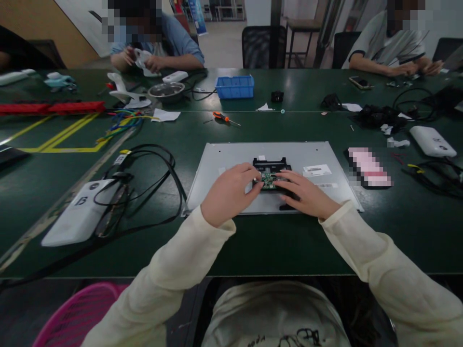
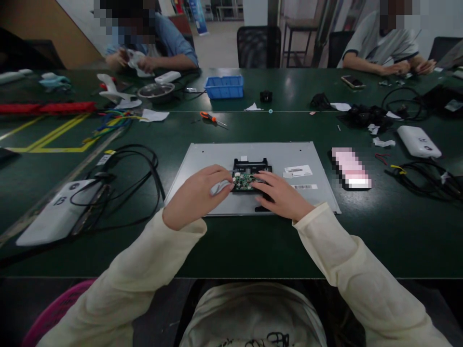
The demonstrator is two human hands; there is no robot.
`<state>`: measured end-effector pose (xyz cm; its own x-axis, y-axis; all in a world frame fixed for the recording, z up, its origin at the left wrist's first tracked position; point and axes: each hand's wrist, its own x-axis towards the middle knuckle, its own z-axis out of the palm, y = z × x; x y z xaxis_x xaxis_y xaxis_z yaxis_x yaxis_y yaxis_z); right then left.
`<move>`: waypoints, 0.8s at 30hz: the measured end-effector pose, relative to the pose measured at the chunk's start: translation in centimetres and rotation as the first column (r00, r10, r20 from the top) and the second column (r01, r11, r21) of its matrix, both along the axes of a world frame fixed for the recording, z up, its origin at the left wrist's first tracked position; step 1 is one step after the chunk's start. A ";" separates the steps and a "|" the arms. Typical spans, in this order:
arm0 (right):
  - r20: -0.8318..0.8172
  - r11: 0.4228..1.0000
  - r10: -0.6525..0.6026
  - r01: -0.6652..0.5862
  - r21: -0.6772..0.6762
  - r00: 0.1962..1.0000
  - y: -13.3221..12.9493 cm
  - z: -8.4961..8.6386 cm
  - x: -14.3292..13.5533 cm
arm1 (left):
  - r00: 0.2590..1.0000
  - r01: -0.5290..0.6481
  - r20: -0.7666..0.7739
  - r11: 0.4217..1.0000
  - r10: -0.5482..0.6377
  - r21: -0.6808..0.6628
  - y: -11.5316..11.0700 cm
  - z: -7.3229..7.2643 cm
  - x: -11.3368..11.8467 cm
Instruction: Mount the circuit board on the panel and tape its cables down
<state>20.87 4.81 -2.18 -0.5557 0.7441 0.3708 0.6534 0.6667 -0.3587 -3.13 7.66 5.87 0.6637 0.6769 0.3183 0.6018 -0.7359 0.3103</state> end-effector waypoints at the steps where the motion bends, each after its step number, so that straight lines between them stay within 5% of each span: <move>1: 0.000 1.000 0.013 -0.013 -0.002 1.000 0.0 -0.1 -0.1 | 1.000 -0.001 0.004 1.000 0.001 -0.007 0.8 0.3 0.5; 5: -0.016 0.999 0.037 -0.037 -0.011 0.999 0.2 -0.3 -0.2 | 0.999 -0.039 0.001 0.998 0.039 -0.055 6.7 -0.4 2.0; 10: -0.034 0.999 0.034 -0.035 -0.029 0.999 0.3 -0.6 -0.2 | 0.958 -0.232 -0.212 0.954 0.191 -0.188 13.3 -3.0 4.1; 15: -0.036 0.999 0.024 -0.026 -0.045 0.999 0.2 -0.5 -0.3 | 0.944 -0.267 -0.278 0.910 0.180 -0.318 14.6 -4.3 5.5; 24: -0.027 0.998 0.015 -0.016 -0.063 1.000 0.2 -0.4 -0.3 | 0.973 -0.231 -0.113 0.879 0.202 -0.417 15.4 -5.3 5.0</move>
